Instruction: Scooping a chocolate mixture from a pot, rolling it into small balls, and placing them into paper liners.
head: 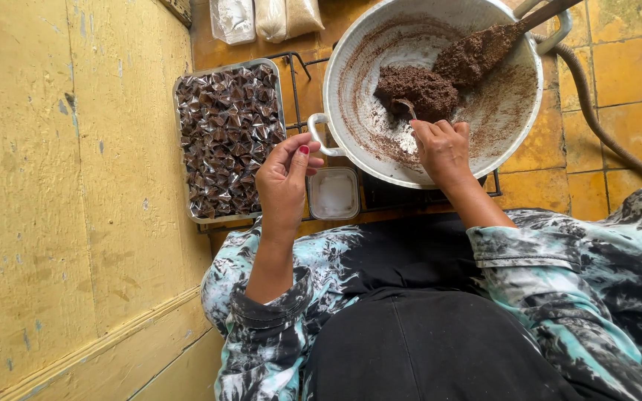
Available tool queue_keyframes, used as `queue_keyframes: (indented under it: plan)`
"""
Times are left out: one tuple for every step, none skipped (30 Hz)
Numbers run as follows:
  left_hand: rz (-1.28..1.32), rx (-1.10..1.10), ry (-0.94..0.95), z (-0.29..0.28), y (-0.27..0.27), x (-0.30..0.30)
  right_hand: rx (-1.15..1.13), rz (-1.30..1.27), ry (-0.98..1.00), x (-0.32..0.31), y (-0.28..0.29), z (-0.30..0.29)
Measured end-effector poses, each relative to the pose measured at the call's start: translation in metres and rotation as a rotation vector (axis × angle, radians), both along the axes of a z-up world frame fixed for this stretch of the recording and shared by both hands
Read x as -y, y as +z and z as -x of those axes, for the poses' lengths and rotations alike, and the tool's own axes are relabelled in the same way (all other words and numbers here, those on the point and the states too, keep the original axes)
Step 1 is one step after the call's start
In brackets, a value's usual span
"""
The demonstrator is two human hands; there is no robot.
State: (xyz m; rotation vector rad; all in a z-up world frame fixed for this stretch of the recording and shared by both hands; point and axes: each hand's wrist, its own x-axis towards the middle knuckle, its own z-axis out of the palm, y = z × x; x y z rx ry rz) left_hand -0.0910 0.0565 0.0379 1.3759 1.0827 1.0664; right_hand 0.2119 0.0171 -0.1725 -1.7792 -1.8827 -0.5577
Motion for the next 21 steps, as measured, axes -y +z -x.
queue_keyframes:
  plan:
    - [0.0,0.0,0.002,0.0,-0.004,0.0,0.0,0.0,0.002,0.001,-0.004,0.0]
    - [0.006,0.016,-0.001,-0.001,-0.008,-0.001,-0.011,0.017,0.003,0.001,-0.007,-0.001]
    - [0.013,0.032,-0.005,-0.001,-0.012,-0.002,-0.023,0.035,0.003,0.001,-0.011,-0.002]
    - [0.012,0.033,-0.004,-0.001,-0.013,-0.002,-0.022,0.034,0.004,0.001,-0.012,-0.003]
    - [0.014,0.051,-0.012,-0.002,-0.014,-0.002,-0.056,0.049,0.015,0.001,-0.013,-0.004]
    - [0.015,0.069,-0.021,-0.002,-0.015,-0.002,-0.089,0.063,0.026,0.002,-0.015,-0.005]
    - [0.013,0.07,-0.021,-0.003,-0.013,-0.002,-0.089,0.061,0.026,0.003,-0.013,-0.005]
    - [0.01,0.091,-0.022,-0.004,-0.011,-0.001,-0.121,0.089,0.038,0.005,-0.011,-0.005]
    - [0.007,0.113,-0.023,-0.005,-0.009,-0.001,-0.153,0.117,0.051,0.006,-0.009,-0.005]
    - [0.006,0.113,-0.023,-0.005,-0.01,-0.001,-0.153,0.116,0.051,0.007,-0.007,-0.004]
    - [0.006,0.104,-0.024,-0.005,-0.012,-0.001,-0.176,0.129,0.051,0.007,-0.006,-0.004]
    - [0.006,0.096,-0.026,-0.006,-0.013,-0.002,-0.199,0.142,0.05,0.008,-0.004,-0.005]
    - [0.006,0.096,-0.026,-0.006,-0.014,-0.002,-0.199,0.142,0.05,0.009,-0.006,-0.004]
    - [0.007,0.082,-0.032,-0.006,-0.014,-0.002,-0.211,0.145,0.06,0.01,-0.007,-0.004]
    - [0.009,0.067,-0.038,-0.006,-0.015,-0.003,-0.223,0.147,0.07,0.011,-0.009,-0.004]
    - [0.009,0.068,-0.038,-0.006,-0.017,-0.003,-0.223,0.148,0.07,0.012,-0.007,-0.003]
    - [0.018,0.055,-0.037,-0.007,-0.02,-0.003,-0.213,0.15,0.074,0.013,-0.005,-0.002]
    - [0.029,0.043,-0.037,-0.007,-0.022,-0.003,-0.204,0.153,0.078,0.015,-0.003,0.0]
    - [0.031,0.044,-0.038,-0.007,-0.019,-0.002,-0.203,0.155,0.077,0.017,-0.003,0.001]
    - [0.022,0.013,-0.036,-0.007,-0.015,-0.002,-0.24,0.167,0.078,0.018,-0.003,0.001]
    - [0.013,-0.017,-0.034,-0.008,-0.011,-0.001,-0.277,0.18,0.078,0.019,-0.003,0.001]
